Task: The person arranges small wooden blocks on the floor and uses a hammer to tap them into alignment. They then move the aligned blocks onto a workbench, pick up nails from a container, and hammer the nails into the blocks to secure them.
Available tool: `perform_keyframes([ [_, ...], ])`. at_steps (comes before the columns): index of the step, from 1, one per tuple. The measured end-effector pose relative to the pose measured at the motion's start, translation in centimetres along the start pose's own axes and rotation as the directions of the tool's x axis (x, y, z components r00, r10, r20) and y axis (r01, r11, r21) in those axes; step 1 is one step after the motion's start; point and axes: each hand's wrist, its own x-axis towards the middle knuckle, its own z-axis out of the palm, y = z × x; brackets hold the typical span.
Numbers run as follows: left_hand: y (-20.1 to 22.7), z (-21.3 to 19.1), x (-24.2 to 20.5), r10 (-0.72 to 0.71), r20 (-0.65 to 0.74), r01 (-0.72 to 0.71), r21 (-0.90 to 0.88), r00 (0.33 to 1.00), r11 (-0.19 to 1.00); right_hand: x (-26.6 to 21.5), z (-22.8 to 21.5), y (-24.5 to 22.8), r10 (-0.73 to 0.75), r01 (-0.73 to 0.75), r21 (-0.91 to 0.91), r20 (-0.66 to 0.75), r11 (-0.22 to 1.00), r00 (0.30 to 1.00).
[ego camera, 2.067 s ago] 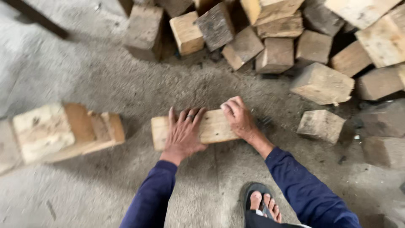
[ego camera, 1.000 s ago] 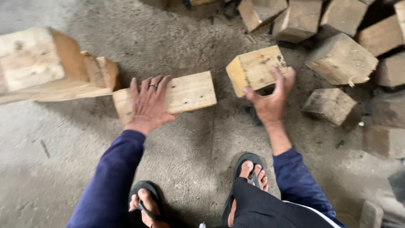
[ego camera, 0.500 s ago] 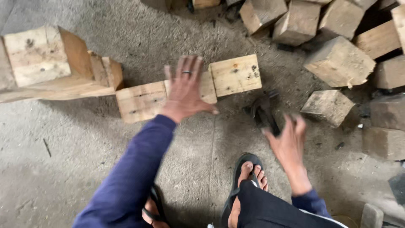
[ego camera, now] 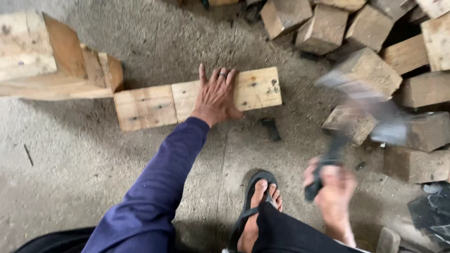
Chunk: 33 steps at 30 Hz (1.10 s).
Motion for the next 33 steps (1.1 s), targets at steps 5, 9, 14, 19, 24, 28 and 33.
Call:
perform_keyframes([
  [5, -0.5, -0.1, 0.6, 0.021, -0.014, -0.021, 0.023, 1.0, 1.0, 4.0, 3.0, -3.3, -0.499, 0.461, 0.248, 0.121, 0.852, 0.858],
  [9, -0.4, 1.0, 0.2, 0.03, -0.027, -0.029, 0.019, 0.999, 0.999, 5.4, 5.9, 0.3, 0.261, -0.24, -0.321, 0.021, 0.916, 0.965],
  [14, -0.7, 0.9, -0.4, 0.079, -0.201, -0.089, -0.041, 0.976, 0.995, 4.8, 3.4, -0.9, 0.199, -0.214, -0.122, -0.126, 0.969, 0.972],
  [19, -0.9, 0.7, -0.3, 0.058, -0.074, -0.061, -0.035, 0.996, 0.998, 2.5, 0.2, -2.6, -0.072, 0.069, 0.112, 0.023, 0.991, 0.997],
  [24, -0.7, 0.7, -0.3, 0.069, -0.17, -0.07, 0.0, 0.983, 0.998, 5.0, 2.5, 4.0, 0.439, -0.378, -0.541, -0.018, 0.751, 0.898],
  [28, -1.2, 0.7, -0.7, 0.061, -0.183, -0.055, 0.038, 0.981, 0.998, 6.4, 2.9, 3.6, 0.341, -0.294, -0.701, -0.077, 0.65, 0.937],
  [33, -1.3, -0.8, -0.2, 0.081, -0.211, -0.085, -0.009, 0.974, 0.996, 5.1, 3.0, -5.3, 0.0, 0.0, 0.022, 0.032, 1.0, 0.999],
])
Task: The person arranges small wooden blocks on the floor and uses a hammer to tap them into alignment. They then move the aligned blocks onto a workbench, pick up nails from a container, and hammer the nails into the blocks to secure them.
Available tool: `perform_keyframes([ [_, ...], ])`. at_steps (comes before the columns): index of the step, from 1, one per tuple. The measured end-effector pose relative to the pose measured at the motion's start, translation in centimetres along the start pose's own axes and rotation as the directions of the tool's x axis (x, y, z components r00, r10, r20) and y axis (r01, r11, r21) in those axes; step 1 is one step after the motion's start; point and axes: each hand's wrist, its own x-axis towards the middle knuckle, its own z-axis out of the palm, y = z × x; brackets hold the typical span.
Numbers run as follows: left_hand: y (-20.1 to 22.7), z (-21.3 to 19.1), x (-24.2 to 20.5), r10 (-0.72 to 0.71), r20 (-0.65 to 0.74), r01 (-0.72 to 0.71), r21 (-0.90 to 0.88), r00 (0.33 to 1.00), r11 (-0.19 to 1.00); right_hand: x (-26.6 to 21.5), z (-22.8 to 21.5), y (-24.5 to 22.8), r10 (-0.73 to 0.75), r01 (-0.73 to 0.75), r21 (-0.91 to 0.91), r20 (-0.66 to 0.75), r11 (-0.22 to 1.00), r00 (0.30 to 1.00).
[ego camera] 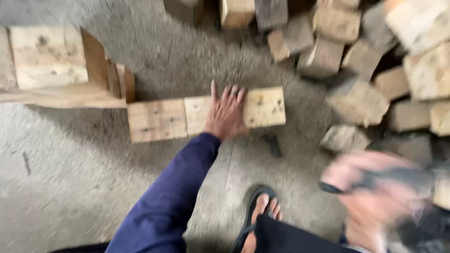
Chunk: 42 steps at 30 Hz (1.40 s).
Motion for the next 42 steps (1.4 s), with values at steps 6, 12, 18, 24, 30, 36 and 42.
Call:
perform_keyframes([
  [6, 0.2, 1.3, -0.1, -0.013, 0.057, 0.013, -0.002, 0.998, 1.0, -0.3, 2.4, 3.5, 0.123, -0.121, -0.047, 0.035, 0.991, 0.992],
  [12, 0.2, 3.1, -0.2, 0.078, -0.226, -0.009, 0.29, 0.971, 0.957, 1.3, 3.5, 6.5, 0.399, -0.396, -0.422, -0.085, 0.816, 0.913],
  [18, 0.6, 2.4, -0.4, -0.015, 0.049, 0.013, 0.041, 0.999, 0.999, -2.5, 1.2, -2.4, -0.085, 0.08, 0.07, 0.071, 0.994, 0.994],
  [24, 0.2, 2.0, 0.0, -0.043, 0.133, 0.034, 0.073, 0.99, 0.997, -0.6, 3.3, 4.1, 0.279, -0.27, -0.183, 0.025, 0.945, 0.96],
  [30, -0.4, 2.5, -0.2, -0.013, -0.038, 0.02, 0.186, 0.999, 0.982, 1.1, 1.3, 3.4, 0.233, -0.2, -0.64, -0.034, 0.742, 0.972],
  [36, 0.1, 2.3, -0.7, 0.003, -0.025, -0.002, 0.062, 1.0, 0.998, -1.1, 1.1, -4.1, -0.24, 0.19, 0.289, 0.151, 0.938, 0.959],
  [42, 0.9, 1.2, -0.6, -0.049, 0.109, 0.043, 0.061, 0.993, 0.997, 0.8, 4.5, 4.7, 0.259, -0.211, -0.316, 0.117, 0.925, 0.959],
])
